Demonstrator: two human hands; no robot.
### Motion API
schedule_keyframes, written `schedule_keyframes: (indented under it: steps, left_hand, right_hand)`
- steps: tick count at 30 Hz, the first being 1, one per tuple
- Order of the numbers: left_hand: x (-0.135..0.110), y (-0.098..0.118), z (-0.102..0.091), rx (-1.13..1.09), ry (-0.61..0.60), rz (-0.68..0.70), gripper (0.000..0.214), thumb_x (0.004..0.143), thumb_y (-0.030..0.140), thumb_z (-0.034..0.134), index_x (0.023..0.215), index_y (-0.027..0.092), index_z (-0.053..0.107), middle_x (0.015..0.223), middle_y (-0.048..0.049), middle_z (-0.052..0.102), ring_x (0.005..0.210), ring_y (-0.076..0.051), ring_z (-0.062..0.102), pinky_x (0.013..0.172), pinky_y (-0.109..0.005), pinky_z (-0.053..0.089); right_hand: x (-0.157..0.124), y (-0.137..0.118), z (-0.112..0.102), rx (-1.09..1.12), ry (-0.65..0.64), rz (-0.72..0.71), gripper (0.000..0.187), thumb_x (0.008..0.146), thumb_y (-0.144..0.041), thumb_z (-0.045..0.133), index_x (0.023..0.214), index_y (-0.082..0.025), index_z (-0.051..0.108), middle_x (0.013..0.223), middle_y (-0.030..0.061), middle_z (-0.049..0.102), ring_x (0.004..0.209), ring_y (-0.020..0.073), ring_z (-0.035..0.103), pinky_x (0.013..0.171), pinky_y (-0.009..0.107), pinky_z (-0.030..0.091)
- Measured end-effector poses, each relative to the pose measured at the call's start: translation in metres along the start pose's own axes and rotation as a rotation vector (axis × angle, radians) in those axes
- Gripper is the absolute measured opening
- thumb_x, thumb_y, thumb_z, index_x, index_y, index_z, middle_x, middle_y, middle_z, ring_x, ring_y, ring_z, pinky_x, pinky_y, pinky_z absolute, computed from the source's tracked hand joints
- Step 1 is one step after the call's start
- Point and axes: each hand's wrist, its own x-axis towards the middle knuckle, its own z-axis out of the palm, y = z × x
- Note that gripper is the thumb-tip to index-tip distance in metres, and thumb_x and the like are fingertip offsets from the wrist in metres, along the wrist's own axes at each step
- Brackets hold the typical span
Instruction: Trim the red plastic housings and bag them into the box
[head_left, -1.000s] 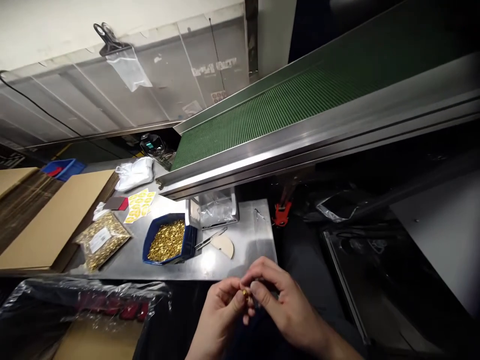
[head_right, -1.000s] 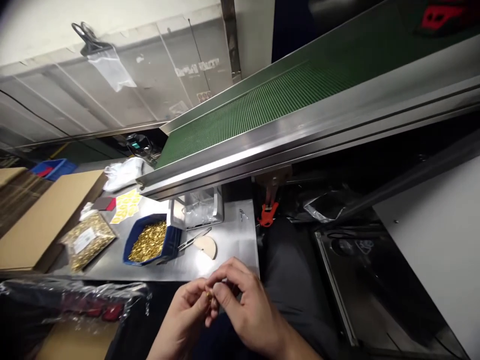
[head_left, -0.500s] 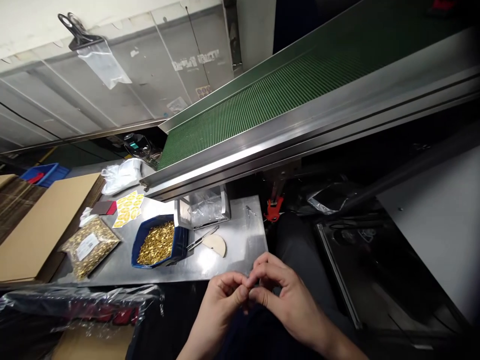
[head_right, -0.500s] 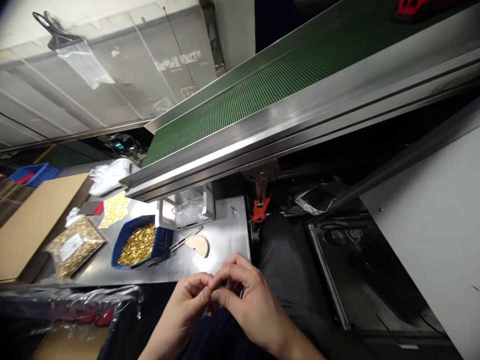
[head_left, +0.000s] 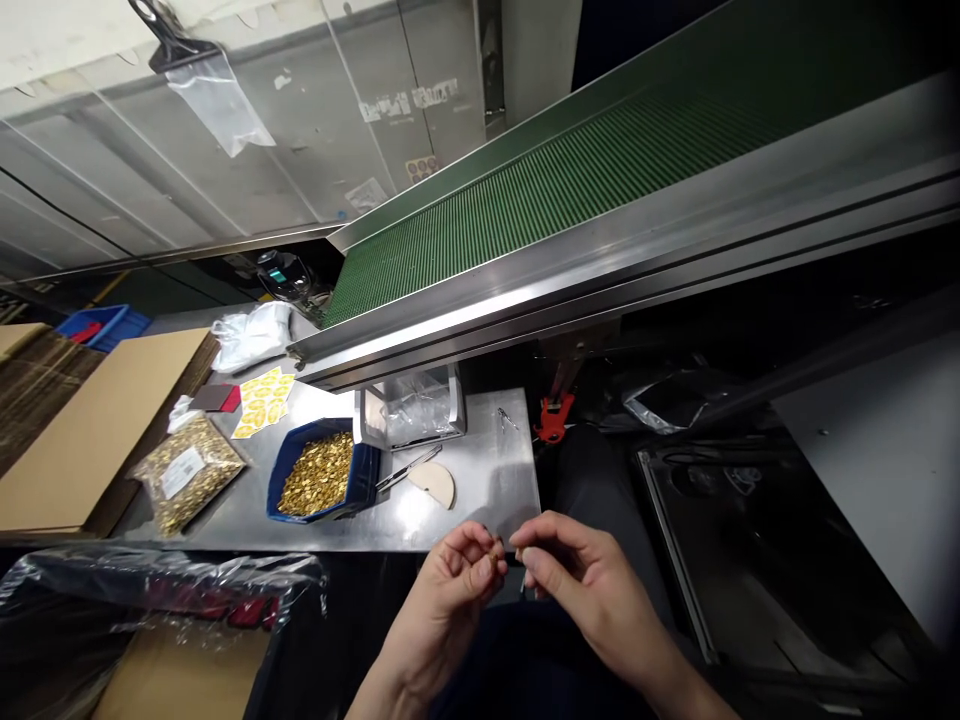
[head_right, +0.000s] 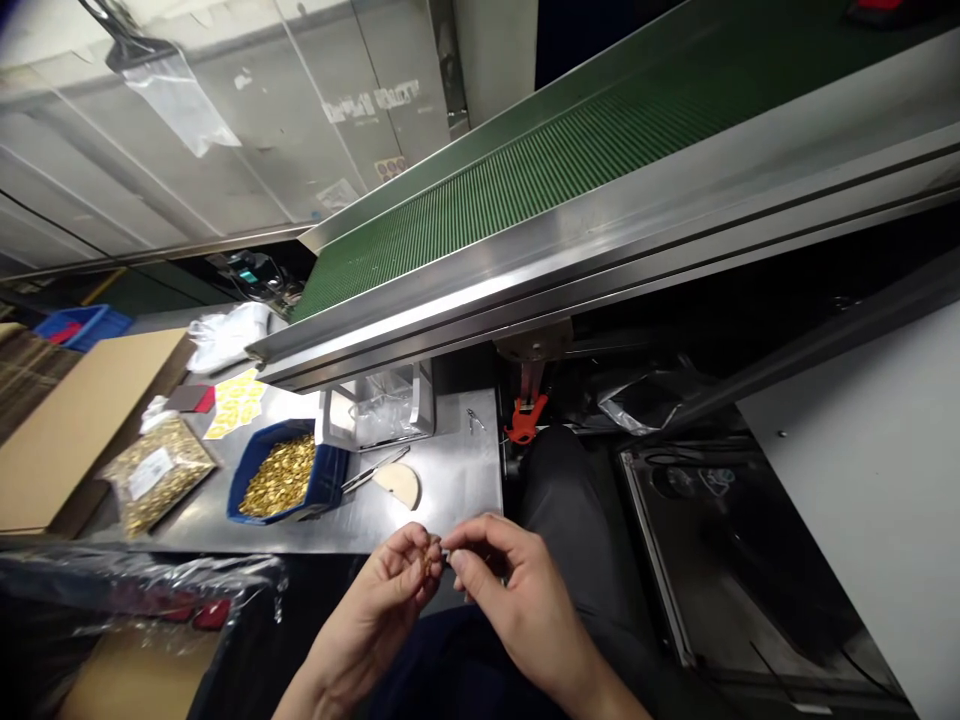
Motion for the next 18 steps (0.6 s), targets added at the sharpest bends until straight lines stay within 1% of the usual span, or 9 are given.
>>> schedule_keyframes:
  steps: [2,5,6,8,10,13,14,15,18]
  left_hand:
    - [-0.001,-0.002,0.000,0.083,0.042,0.145,0.028,0.073,0.018,0.089,0.090,0.017,0.067,0.088,-0.0019,0.064,0.080,-0.011,0.062,0.077,-0.018,0.051]
    - [-0.005,-0.006,-0.001,0.356,0.131,0.472,0.021,0.078,0.014,0.084,0.089,0.019,0.067,0.089,-0.0020,0.064,0.083,-0.014,0.063,0.076,-0.021,0.053]
    - [-0.007,-0.007,-0.001,0.462,0.140,0.581,0.018,0.079,0.012,0.081,0.090,0.019,0.068,0.089,-0.0027,0.064,0.085,-0.015,0.064,0.076,-0.022,0.054]
    - [-0.011,-0.009,-0.002,0.637,0.120,0.761,0.018,0.082,0.008,0.077,0.093,0.020,0.070,0.088,-0.0037,0.066,0.085,-0.018,0.066,0.077,-0.024,0.055]
    - [-0.013,-0.010,-0.002,0.729,0.109,0.866,0.026,0.081,0.005,0.075,0.100,0.022,0.070,0.088,-0.0038,0.069,0.083,-0.018,0.068,0.076,-0.025,0.057]
    - [-0.014,-0.010,-0.004,0.799,0.134,0.978,0.042,0.078,0.000,0.076,0.111,0.026,0.068,0.090,-0.0031,0.073,0.081,-0.019,0.071,0.077,-0.027,0.059]
    - [-0.013,-0.009,-0.005,0.843,0.123,1.023,0.047,0.077,-0.001,0.076,0.114,0.027,0.068,0.091,-0.0031,0.075,0.082,-0.020,0.071,0.077,-0.028,0.059]
    - [-0.012,-0.009,-0.008,0.903,0.098,1.067,0.053,0.077,-0.004,0.076,0.117,0.029,0.067,0.092,-0.0033,0.076,0.083,-0.020,0.072,0.078,-0.029,0.060]
    - [-0.008,-0.009,-0.018,1.076,-0.047,1.177,0.066,0.076,-0.007,0.074,0.129,0.031,0.062,0.097,-0.0059,0.078,0.085,-0.022,0.072,0.077,-0.031,0.061]
  right_hand:
    - [0.001,0.003,0.004,0.051,0.007,0.052,0.024,0.093,-0.039,0.067,0.102,-0.017,0.072,0.079,0.0026,0.067,0.070,0.0137,0.063,0.067,0.025,0.051]
    - [0.002,0.008,0.013,0.238,-0.016,0.147,0.029,0.089,-0.043,0.073,0.102,-0.017,0.071,0.080,0.0018,0.066,0.067,0.0117,0.060,0.061,0.023,0.049]
    - [0.002,0.010,0.016,0.304,-0.027,0.170,0.031,0.087,-0.044,0.074,0.101,-0.017,0.070,0.080,0.0012,0.065,0.066,0.0107,0.058,0.059,0.022,0.048]
    - [0.002,0.014,0.022,0.418,-0.044,0.201,0.032,0.084,-0.045,0.078,0.098,-0.017,0.070,0.080,-0.0002,0.063,0.065,0.0088,0.056,0.058,0.020,0.046]
    - [0.002,0.016,0.026,0.520,-0.057,0.252,0.034,0.080,-0.045,0.082,0.093,-0.017,0.069,0.079,-0.0011,0.062,0.065,0.0077,0.054,0.056,0.018,0.044]
    - [0.002,0.018,0.028,0.635,-0.055,0.391,0.038,0.071,-0.044,0.089,0.091,-0.017,0.070,0.076,-0.0019,0.062,0.062,0.0073,0.053,0.054,0.017,0.042]
    - [0.003,0.019,0.028,0.662,-0.047,0.438,0.039,0.068,-0.042,0.091,0.091,-0.017,0.071,0.075,-0.0019,0.063,0.062,0.0074,0.054,0.054,0.017,0.043]
    - [0.003,0.021,0.027,0.688,-0.039,0.478,0.040,0.066,-0.040,0.093,0.092,-0.017,0.072,0.076,-0.0014,0.064,0.063,0.0079,0.056,0.055,0.017,0.044]
    - [0.005,0.027,0.025,0.779,-0.041,0.556,0.038,0.062,-0.033,0.096,0.089,-0.018,0.075,0.081,0.0001,0.070,0.071,0.0097,0.064,0.063,0.017,0.048]
